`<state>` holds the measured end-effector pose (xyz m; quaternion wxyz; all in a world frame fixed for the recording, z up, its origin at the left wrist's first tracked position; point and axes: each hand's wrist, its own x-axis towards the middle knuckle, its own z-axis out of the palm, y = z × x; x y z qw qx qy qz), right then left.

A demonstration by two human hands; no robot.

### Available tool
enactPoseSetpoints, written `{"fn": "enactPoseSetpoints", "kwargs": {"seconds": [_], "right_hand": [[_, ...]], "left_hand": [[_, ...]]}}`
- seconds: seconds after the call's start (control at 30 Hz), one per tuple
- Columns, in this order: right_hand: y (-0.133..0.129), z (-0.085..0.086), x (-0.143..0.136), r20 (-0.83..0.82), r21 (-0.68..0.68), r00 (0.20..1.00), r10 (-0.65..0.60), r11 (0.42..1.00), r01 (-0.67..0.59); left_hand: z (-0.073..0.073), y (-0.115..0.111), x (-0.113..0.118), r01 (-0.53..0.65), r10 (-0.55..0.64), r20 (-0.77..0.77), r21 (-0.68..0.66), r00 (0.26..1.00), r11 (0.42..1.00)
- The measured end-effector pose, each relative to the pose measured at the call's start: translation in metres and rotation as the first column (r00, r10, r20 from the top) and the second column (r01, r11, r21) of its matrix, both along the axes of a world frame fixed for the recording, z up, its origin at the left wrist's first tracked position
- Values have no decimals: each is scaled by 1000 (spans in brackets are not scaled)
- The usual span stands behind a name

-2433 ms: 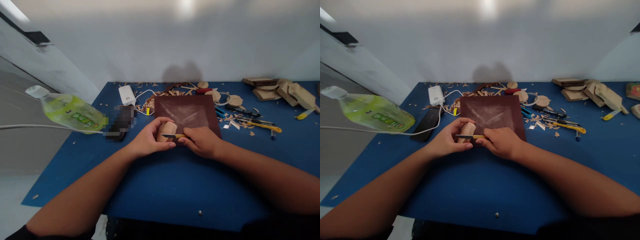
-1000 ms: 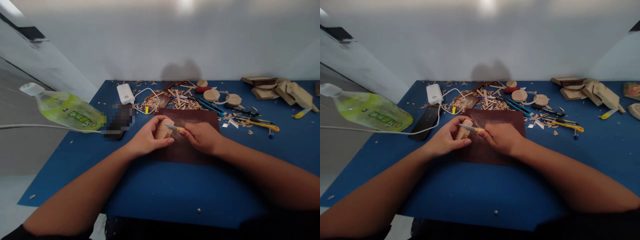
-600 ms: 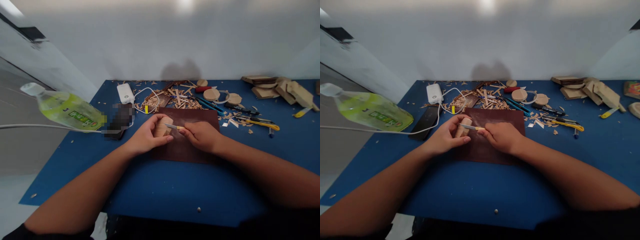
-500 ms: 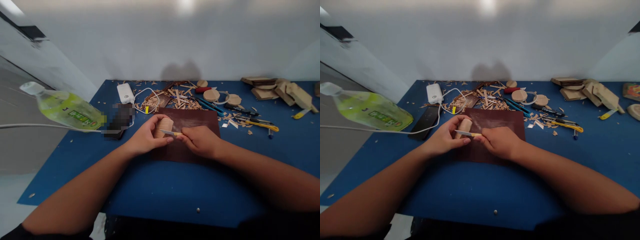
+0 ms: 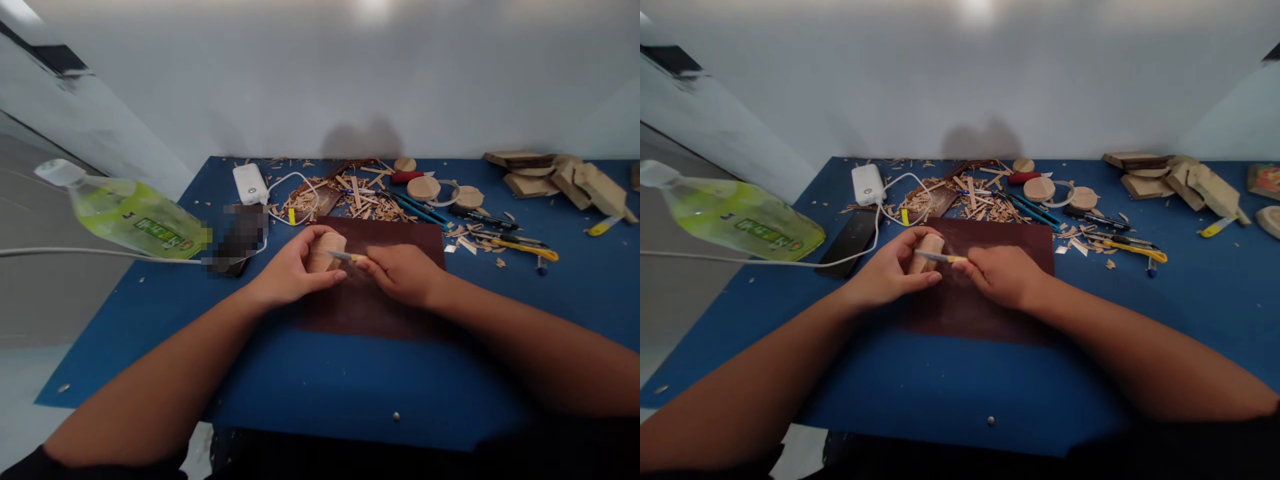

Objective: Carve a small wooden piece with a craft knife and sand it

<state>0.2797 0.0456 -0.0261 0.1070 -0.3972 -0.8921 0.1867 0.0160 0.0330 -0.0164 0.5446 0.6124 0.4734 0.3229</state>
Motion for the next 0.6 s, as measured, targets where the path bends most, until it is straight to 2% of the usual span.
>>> {"fn": "enactPoseSetpoints", "kwargs": {"seconds": [0.27, 0.6], "right_hand": [[0, 4, -2, 41, -18, 999, 13, 1000, -12], [10, -3, 1, 68, 8, 997, -22, 1000, 22]], "left_hand": [[-3, 3, -2, -12, 12, -19, -8, 1000, 1000], [-13, 14, -9, -13, 12, -33, -16, 999, 1000]]}}
